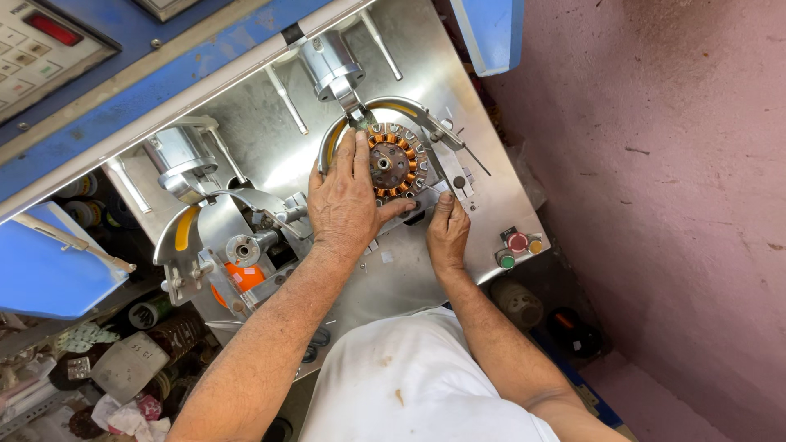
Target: The person assembles components of a motor winding machine. They place a metal bracket into the machine, secure it with a screwdriver, and then install a stator core into the machine's fixture.
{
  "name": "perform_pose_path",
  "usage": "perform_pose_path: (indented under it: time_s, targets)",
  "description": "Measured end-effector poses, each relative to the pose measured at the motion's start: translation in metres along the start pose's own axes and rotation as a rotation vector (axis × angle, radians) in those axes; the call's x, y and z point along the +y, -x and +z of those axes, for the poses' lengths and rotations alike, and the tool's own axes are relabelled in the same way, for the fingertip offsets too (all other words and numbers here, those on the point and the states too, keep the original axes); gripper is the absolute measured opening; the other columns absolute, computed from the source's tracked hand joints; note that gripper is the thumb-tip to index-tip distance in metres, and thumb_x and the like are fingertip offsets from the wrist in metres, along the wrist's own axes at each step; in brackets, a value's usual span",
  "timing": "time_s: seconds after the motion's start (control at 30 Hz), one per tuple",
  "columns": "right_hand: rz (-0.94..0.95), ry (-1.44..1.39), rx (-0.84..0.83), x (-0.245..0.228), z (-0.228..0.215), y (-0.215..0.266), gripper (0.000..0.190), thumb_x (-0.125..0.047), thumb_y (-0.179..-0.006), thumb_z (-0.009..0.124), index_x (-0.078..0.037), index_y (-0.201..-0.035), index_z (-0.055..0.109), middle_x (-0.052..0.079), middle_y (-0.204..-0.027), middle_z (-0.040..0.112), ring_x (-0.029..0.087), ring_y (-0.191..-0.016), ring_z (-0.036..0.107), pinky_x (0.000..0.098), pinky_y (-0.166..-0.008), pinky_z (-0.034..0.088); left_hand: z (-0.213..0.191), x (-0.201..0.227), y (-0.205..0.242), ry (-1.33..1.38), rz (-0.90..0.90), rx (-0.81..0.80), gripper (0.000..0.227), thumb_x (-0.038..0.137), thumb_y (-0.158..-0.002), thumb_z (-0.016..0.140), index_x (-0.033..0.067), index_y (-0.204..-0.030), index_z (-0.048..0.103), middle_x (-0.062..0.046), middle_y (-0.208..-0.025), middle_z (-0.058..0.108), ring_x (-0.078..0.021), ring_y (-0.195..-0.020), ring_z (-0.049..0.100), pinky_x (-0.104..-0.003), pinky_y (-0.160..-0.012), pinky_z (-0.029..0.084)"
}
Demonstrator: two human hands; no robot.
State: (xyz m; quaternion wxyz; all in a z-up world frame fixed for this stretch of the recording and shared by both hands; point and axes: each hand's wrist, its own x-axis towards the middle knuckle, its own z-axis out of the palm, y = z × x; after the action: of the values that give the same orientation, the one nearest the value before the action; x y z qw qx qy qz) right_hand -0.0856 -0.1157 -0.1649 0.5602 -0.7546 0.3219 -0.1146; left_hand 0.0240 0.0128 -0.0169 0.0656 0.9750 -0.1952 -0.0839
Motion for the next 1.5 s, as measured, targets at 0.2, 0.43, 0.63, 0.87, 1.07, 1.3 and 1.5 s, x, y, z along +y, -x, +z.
perform_pose_path:
  time_s: [0.2,0.43,0.63,0.87,1.07,1.3,1.5]
  targets:
    - [0.057,0.004,0.0,-0.005,0.0,0.0,0.068,-0.057,-0.109,0.035,-0.004,-0.071,0.05,0.004,-0.057,0.044,0.016,-0.058,0.042,0.0386,-0.055,0.039,-0.002,-0.002,0.001,0.05,0.002,0.005,0.134,0.081,-0.055,0.08,0.0002,-0.152,0.033,-0.018,-0.154,0.042,-0.0267,-0.13,0.055,-0.052,-0.111,0.036]
    - [0.237,-0.124,-0.04,-0.013,0.0,0.004,0.064,-0.058,-0.108,0.037,-0.01,-0.066,0.044,-0.003,-0.057,0.041,0.011,-0.055,0.038,0.0327,-0.05,0.036,-0.004,-0.004,0.0,0.063,-0.003,-0.007,0.134,0.079,-0.054,0.081,0.0004,-0.152,0.034,-0.017,-0.154,0.042,-0.0263,-0.131,0.054,-0.054,-0.114,0.033]
    - [0.427,-0.338,-0.087,-0.01,-0.002,-0.001,0.058,-0.055,-0.105,0.044,-0.012,-0.066,0.045,-0.004,-0.053,0.039,0.011,-0.046,0.035,0.0306,-0.043,0.031,0.003,-0.006,0.004,0.086,-0.017,-0.002,0.133,0.078,-0.056,0.082,0.0014,-0.153,0.033,-0.015,-0.155,0.041,-0.026,-0.136,0.051,-0.053,-0.115,0.031]
    - [0.141,-0.174,-0.221,-0.004,-0.025,-0.002,0.049,-0.048,-0.111,0.047,-0.007,-0.088,0.065,-0.003,-0.068,0.053,0.008,-0.06,0.048,0.0266,-0.051,0.042,-0.011,0.002,0.016,0.063,0.006,0.003,0.135,0.08,-0.056,0.082,0.0025,-0.155,0.032,-0.015,-0.158,0.038,-0.0254,-0.14,0.045,-0.056,-0.12,0.023]
    - [-0.55,0.191,-0.109,-0.028,-0.061,-0.017,0.024,-0.027,-0.108,0.057,-0.005,-0.105,0.068,0.011,-0.093,0.074,0.027,-0.077,0.072,0.0379,-0.067,0.056,0.0,0.006,0.045,0.068,0.143,0.376,0.11,0.07,-0.068,0.084,0.0029,-0.147,0.048,-0.018,-0.156,0.042,-0.0349,-0.148,0.038,-0.057,-0.122,0.023]
    - [-0.403,0.24,-0.294,-0.019,-0.076,-0.01,0.021,-0.026,-0.104,0.062,-0.006,-0.104,0.071,0.012,-0.079,0.073,0.03,-0.07,0.073,0.0418,-0.062,0.055,0.089,0.039,0.113,0.639,0.04,0.22,0.03,0.019,-0.094,0.076,0.0046,-0.119,0.068,-0.009,-0.109,0.068,-0.0264,-0.096,0.07,-0.04,-0.085,0.057]
    - [-0.11,0.0,-0.441,0.009,-0.07,0.005,0.023,-0.021,-0.103,0.061,-0.001,-0.099,0.073,0.013,-0.072,0.074,0.024,-0.057,0.074,0.0359,-0.052,0.056,0.148,0.03,0.057,1.546,-0.467,0.062,0.024,0.009,-0.094,0.067,-0.0015,-0.116,0.065,-0.011,-0.104,0.075,-0.0208,-0.082,0.076,-0.031,-0.069,0.064]
